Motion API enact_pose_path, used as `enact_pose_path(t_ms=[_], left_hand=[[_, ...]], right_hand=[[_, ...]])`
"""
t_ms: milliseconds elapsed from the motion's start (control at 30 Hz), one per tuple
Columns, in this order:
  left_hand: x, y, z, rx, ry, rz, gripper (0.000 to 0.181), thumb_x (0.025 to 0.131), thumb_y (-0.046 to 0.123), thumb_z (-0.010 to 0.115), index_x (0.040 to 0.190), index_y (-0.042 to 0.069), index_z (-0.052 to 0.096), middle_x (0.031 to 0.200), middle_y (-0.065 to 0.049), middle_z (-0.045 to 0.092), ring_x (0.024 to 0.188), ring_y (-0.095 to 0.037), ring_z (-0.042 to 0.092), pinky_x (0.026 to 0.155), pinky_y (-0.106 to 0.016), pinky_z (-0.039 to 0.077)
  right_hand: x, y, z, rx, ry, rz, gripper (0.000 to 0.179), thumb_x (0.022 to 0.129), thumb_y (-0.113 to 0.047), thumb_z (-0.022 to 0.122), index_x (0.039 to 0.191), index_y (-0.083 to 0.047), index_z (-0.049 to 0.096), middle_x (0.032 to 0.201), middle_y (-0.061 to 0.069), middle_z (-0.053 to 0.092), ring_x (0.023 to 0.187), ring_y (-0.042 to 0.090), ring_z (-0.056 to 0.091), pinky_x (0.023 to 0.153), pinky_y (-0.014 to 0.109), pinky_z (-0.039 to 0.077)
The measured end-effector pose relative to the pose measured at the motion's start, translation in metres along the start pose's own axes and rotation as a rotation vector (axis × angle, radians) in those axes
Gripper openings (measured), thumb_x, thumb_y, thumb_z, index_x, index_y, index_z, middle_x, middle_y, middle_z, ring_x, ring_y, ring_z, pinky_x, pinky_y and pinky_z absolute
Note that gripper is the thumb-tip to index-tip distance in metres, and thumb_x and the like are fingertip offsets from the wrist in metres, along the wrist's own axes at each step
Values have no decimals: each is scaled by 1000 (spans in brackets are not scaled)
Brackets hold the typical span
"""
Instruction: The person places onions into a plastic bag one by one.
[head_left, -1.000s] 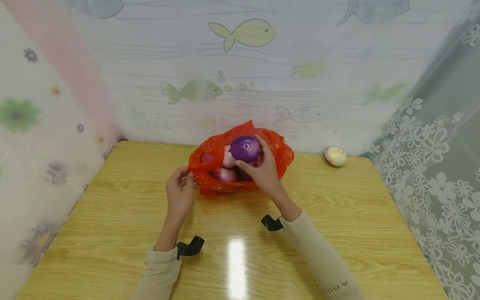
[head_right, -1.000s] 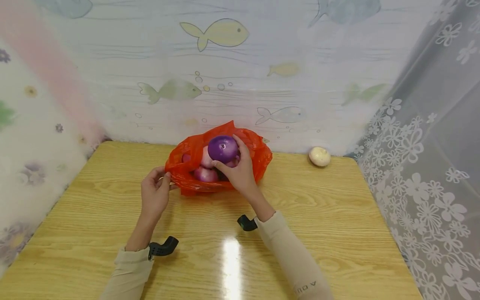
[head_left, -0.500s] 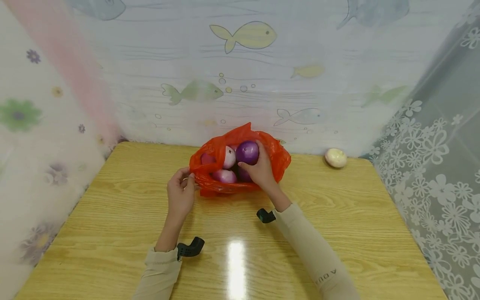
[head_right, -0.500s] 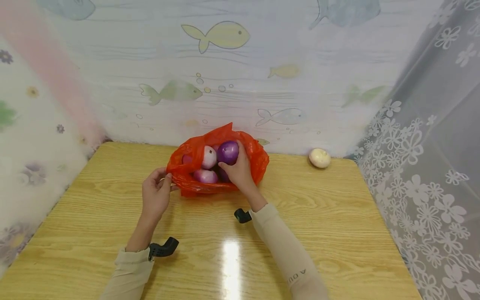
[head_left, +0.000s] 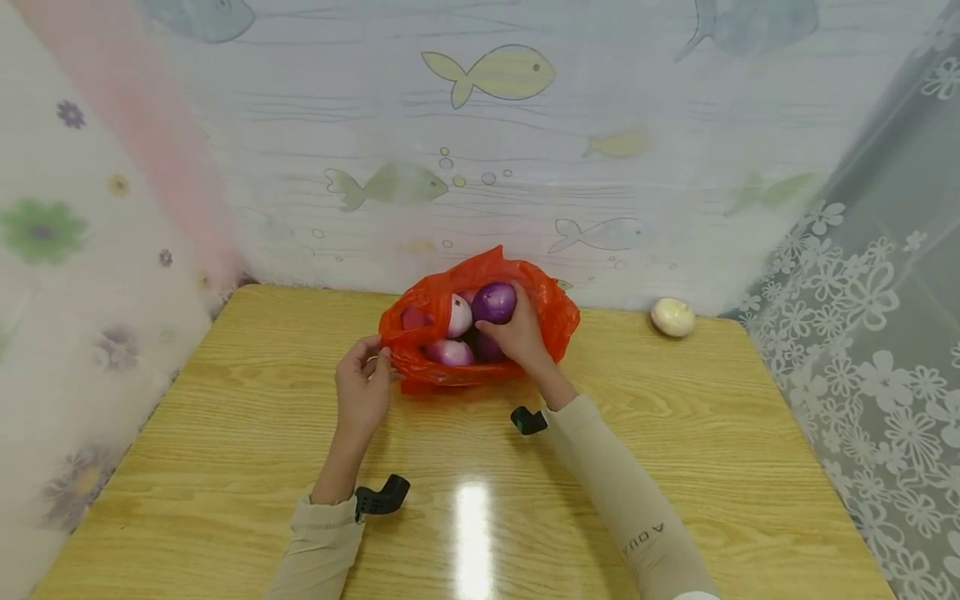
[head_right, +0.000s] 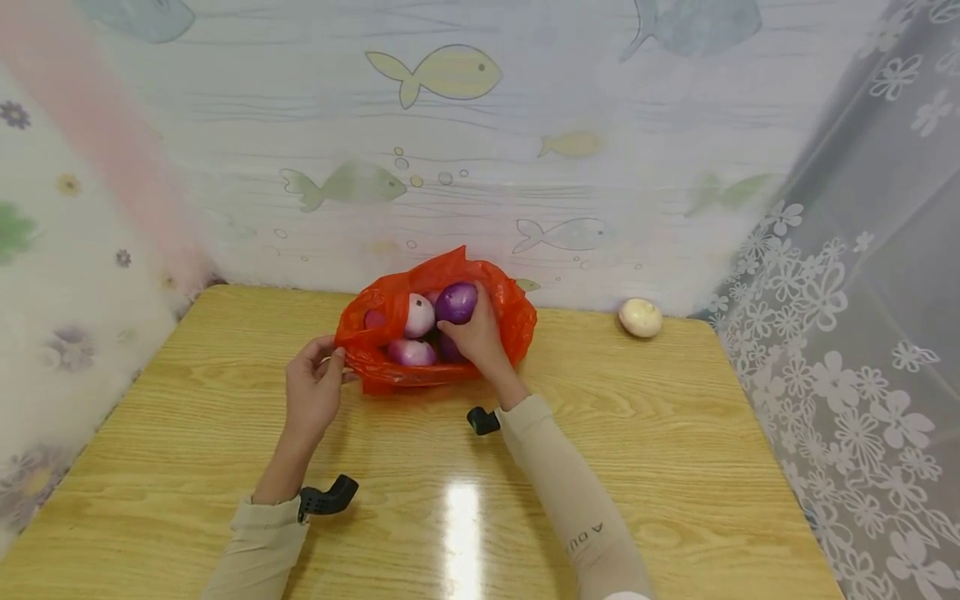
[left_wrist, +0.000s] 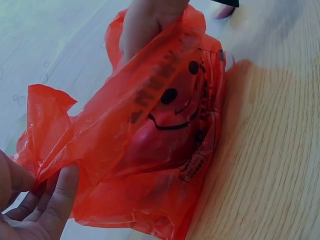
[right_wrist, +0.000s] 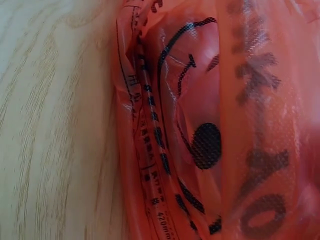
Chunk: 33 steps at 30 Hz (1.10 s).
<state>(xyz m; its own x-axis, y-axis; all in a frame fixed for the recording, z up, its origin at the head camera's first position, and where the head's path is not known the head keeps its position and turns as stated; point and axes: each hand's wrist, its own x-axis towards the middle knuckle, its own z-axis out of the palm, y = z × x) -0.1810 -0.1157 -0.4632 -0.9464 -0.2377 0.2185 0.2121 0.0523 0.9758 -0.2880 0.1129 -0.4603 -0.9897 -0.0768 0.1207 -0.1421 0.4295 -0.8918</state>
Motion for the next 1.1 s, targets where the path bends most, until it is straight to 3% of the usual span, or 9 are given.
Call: enact_pose_path(t_ms=[233, 600, 1100], left_hand=[[0, -1, 1, 3, 1, -11, 22, 103, -4, 49, 120, -12, 60, 108, -26, 61, 74, -3, 68, 69, -32, 63], [0, 0, -1, -5, -2, 7, 22, 103, -3, 49, 119, -13, 61, 108, -28, 61, 74, -5, 69, 68, -29, 63], [-1, 0, -1, -2, -10, 11, 21, 103, -3, 49, 119, -12, 60, 108, -28, 61, 73, -5, 68, 68, -30, 63]], right_hand=[[4, 5, 5, 63, 28, -37, 86, 86, -12, 80, 154, -8, 28, 151, 16, 41, 141, 35, 42, 119, 53, 36], [5, 3, -1, 21, -4, 13, 85, 86, -9, 78, 155, -8, 29, 150, 20, 44, 138, 38, 45, 117, 56, 37], [2, 2, -2, 35, -13, -39, 89, 83, -11, 82, 153, -11, 27, 151, 16, 39, 141, 35, 41, 119, 52, 36]])
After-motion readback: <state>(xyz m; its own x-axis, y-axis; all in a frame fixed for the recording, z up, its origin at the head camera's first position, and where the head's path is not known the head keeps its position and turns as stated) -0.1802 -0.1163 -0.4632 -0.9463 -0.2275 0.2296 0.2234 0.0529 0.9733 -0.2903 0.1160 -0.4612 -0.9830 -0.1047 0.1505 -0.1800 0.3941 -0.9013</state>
